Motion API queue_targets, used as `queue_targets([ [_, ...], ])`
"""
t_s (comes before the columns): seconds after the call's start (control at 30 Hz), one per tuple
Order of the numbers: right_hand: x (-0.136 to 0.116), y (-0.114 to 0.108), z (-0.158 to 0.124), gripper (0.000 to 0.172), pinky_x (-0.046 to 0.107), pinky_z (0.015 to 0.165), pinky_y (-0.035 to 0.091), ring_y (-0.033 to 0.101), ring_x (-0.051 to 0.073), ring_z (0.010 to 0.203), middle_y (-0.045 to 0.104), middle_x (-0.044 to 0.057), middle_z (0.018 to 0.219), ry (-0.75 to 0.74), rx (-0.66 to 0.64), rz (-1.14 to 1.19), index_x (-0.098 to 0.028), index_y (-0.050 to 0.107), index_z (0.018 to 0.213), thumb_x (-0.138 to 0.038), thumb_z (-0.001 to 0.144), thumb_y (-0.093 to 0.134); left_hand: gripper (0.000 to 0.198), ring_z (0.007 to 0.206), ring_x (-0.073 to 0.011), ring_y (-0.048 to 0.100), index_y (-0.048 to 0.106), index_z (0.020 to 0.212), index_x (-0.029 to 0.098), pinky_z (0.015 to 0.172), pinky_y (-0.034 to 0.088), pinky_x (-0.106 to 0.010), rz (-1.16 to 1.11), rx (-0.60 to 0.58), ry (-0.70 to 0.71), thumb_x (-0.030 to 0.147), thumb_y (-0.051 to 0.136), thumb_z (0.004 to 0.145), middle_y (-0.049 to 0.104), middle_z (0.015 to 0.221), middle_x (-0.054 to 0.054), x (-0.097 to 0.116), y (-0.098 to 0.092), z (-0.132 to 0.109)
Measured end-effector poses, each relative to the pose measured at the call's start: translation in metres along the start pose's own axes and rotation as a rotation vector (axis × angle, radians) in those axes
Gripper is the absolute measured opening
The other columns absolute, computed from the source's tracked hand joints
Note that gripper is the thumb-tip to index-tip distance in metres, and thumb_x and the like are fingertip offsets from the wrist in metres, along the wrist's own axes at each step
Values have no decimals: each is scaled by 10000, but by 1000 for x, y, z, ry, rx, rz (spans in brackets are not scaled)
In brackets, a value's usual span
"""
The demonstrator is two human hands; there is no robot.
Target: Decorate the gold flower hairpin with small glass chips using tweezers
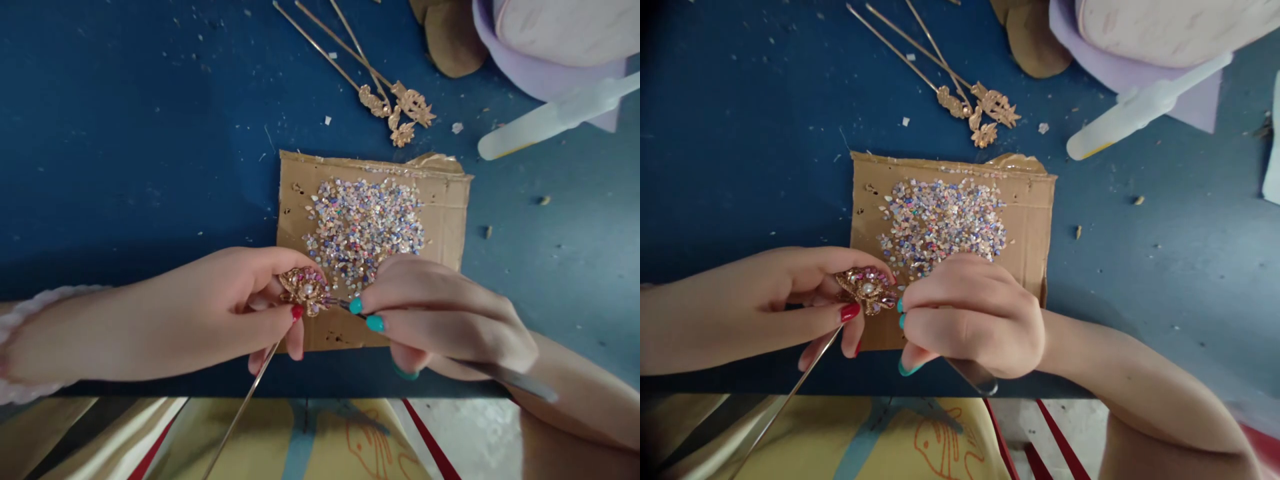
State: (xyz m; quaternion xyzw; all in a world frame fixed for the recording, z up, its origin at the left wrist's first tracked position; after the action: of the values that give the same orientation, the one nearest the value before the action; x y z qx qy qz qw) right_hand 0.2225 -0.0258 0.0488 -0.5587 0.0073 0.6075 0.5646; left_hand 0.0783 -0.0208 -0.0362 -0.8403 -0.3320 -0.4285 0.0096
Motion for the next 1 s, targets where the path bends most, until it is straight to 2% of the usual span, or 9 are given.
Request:
queue_targets([
  [0.13,0,0,0,181,290,858,645,743,117,855,775,49,864,15,-14,-14,-150,642,917,-235,1043,543,440,569,-141,698,614,1297,249,527,555,-188,3,-23,13,187,569,864,745,771,15,2,2,1],
  [0.33,0,0,0,145,297,862,648,744,113,880,783,42,887,21,-73,-37,-162,636,937,-228,1039,557,421,562,-133,700,613,1289,265,512,551,-166,21,-41,52,181,559,880,750,764,28,-1,2,2],
  [0.5,0,-1,-1,161,296,875,637,739,111,901,787,53,897,6,-64,-8,-142,630,966,-229,1056,527,399,566,-117,699,617,1260,279,517,550,-143,50,-32,38,156,541,888,758,778,45,1,0,3],
  [0.77,1,0,-1,184,310,896,628,730,117,918,787,69,911,4,-103,-9,-131,629,978,-229,1064,499,242,561,-114,694,648,1071,260,513,547,-141,39,-29,63,160,540,879,752,758,44,3,1,1],
  [1.0,-2,1,-3,173,306,887,618,712,125,933,769,98,964,11,-134,-19,-126,630,966,-230,1053,523,277,552,-107,694,642,1110,251,514,548,-124,60,-32,63,166,520,876,755,764,58,2,1,2],
])
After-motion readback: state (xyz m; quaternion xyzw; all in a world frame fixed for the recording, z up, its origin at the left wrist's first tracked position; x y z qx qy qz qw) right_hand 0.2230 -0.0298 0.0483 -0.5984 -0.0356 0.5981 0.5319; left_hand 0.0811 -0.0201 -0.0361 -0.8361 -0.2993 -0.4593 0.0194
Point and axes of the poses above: each hand's wrist, its own z-axis towards the middle knuckle, its own y-axis out of the palm, x = y × z, the point moved 8 cm from there along z, towards the middle knuckle
